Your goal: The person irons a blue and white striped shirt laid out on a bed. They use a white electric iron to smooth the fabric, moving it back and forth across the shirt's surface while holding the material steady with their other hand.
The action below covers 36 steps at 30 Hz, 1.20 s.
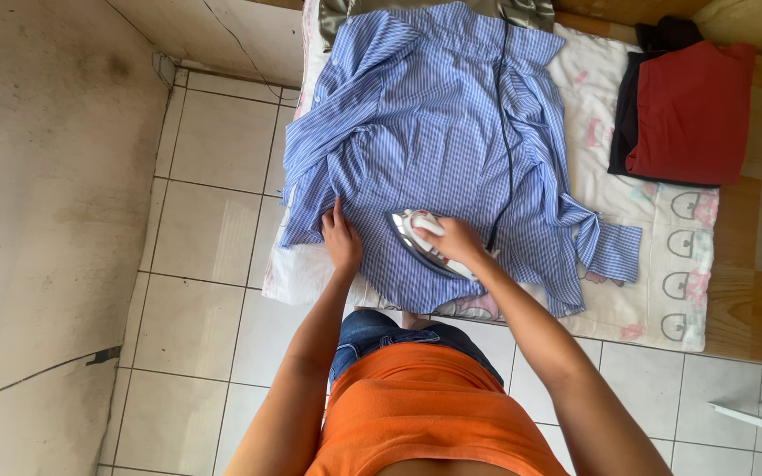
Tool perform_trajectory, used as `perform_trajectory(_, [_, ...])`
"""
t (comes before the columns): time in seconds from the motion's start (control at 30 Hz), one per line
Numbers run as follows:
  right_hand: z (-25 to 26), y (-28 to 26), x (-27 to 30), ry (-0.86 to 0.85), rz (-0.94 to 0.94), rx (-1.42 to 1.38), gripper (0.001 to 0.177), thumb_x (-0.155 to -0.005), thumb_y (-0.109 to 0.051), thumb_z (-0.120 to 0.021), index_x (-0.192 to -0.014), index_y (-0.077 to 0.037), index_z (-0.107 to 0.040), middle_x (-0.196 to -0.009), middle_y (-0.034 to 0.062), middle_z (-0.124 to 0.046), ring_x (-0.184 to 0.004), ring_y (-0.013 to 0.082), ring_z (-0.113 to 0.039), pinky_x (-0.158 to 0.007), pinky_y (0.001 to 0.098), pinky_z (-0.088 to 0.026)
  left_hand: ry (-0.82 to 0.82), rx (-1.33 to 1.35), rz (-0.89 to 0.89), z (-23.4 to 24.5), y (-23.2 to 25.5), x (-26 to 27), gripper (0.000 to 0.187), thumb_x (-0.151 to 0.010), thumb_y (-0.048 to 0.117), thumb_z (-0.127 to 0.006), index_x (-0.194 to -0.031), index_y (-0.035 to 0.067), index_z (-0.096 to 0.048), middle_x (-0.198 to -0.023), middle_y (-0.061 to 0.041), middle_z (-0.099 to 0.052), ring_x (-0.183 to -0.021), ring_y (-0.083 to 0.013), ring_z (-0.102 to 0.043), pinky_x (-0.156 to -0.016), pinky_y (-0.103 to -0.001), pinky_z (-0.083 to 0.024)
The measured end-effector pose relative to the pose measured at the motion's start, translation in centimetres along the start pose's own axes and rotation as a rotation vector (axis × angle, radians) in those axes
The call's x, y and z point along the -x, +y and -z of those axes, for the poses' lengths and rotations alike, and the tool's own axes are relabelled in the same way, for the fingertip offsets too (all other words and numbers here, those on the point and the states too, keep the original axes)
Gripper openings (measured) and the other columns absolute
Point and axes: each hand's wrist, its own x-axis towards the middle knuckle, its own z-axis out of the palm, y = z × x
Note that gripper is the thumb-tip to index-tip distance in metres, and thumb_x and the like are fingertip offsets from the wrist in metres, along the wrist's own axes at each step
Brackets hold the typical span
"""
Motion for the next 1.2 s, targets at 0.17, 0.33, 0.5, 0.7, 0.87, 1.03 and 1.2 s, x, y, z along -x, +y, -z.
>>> perform_trajectory(0.17, [1.6, 3.9, 0.2, 0.091, -0.039, -0.022, 0.056, -0.088, -0.064, -0.066, -0.101, -0.012, -0.079, -0.066, 0.0105, -0.071, -0.059, 0.0276, -0.071, -0.058, 0.0406, -0.053, -0.041, -0.103, -0.008, -0.7, 0.1, 0.3, 0.063, -0.099, 0.012, -0.052, -0.16, 0.011, -0.035, -0.142, -0.02, -0.051, -0.116, -0.0411, -0.052, -0.103, -0.052, -0.043])
perform_trajectory(0.33, [0.9, 6.0, -2.3, 0.168, -0.189, -0.026, 0.065, -0.088, -0.068, -0.067, -0.092, -0.004, -0.078, -0.068, 0.0129, -0.071, -0.061, 0.028, -0.071, -0.059, 0.0415, -0.054, -0.119, -0.29, -0.092, -1.0, 1.2, 1.0, 0.063, -0.099, 0.021, -0.054, -0.16, 0.017, -0.035, -0.155, -0.018, -0.042, -0.12, -0.0376, -0.05, -0.101, -0.052, -0.042])
perform_trajectory(0.5, [1.7, 7.1, -6.5, 0.087, -0.218, -0.339, 0.055, -0.092, -0.059, -0.069, -0.089, -0.004, -0.071, -0.064, 0.0075, -0.064, -0.054, 0.0197, -0.063, -0.052, 0.0361, -0.05, -0.313, -0.385, -0.168, -1.6, 2.2, 0.3, 0.06, -0.101, 0.024, -0.051, -0.158, 0.019, -0.035, -0.163, -0.016, -0.033, -0.134, -0.0351, -0.046, -0.112, -0.053, -0.035])
perform_trajectory(0.7, [1.5, 7.9, -6.1, -0.199, -0.317, -0.766, 0.043, -0.1, -0.043, -0.064, -0.081, -0.005, -0.056, -0.055, 0.0023, -0.054, -0.043, 0.0141, -0.05, -0.043, 0.0321, -0.043, -0.385, -0.451, -0.428, -3.0, 3.8, -1.1, 0.059, -0.106, 0.034, -0.041, -0.162, 0.018, -0.03, -0.171, -0.009, -0.017, -0.157, -0.0306, -0.016, -0.126, -0.054, -0.01])
perform_trajectory(0.87, [-0.1, 6.8, -3.5, -0.097, -0.339, -0.788, 0.044, -0.099, -0.044, -0.062, -0.08, -0.004, -0.058, -0.056, 0.0055, -0.057, -0.044, 0.0157, -0.058, -0.044, 0.0329, -0.048, -0.412, -0.502, -0.397, -3.2, 4.0, -1.3, 0.06, -0.107, 0.04, -0.03, -0.163, 0.021, -0.026, -0.171, -0.006, -0.017, -0.158, -0.026, -0.013, -0.127, -0.05, -0.007])
perform_trajectory(1.03, [0.7, 5.3, -4.3, -0.016, -0.275, -0.727, 0.051, -0.102, -0.046, -0.061, -0.078, -0.001, -0.06, -0.055, 0.0073, -0.059, -0.045, 0.0158, -0.059, -0.046, 0.032, -0.05, -0.436, -0.504, -0.379, -3.2, 3.8, -1.3, 0.059, -0.108, 0.041, -0.024, -0.164, 0.022, -0.023, -0.171, -0.007, -0.017, -0.158, -0.0256, -0.013, -0.128, -0.049, -0.006])
perform_trajectory(1.2, [1.9, 3.8, -8.5, 0.066, -0.285, -0.763, 0.05, -0.099, -0.048, -0.059, -0.08, -0.001, -0.061, -0.055, 0.0081, -0.06, -0.043, 0.0166, -0.059, -0.045, 0.0327, -0.053, -0.454, -0.504, -0.365, -3.0, 4.0, -1.4, 0.059, -0.108, 0.041, -0.026, -0.163, 0.022, -0.024, -0.171, -0.007, -0.018, -0.158, -0.0257, -0.013, -0.128, -0.049, -0.006])
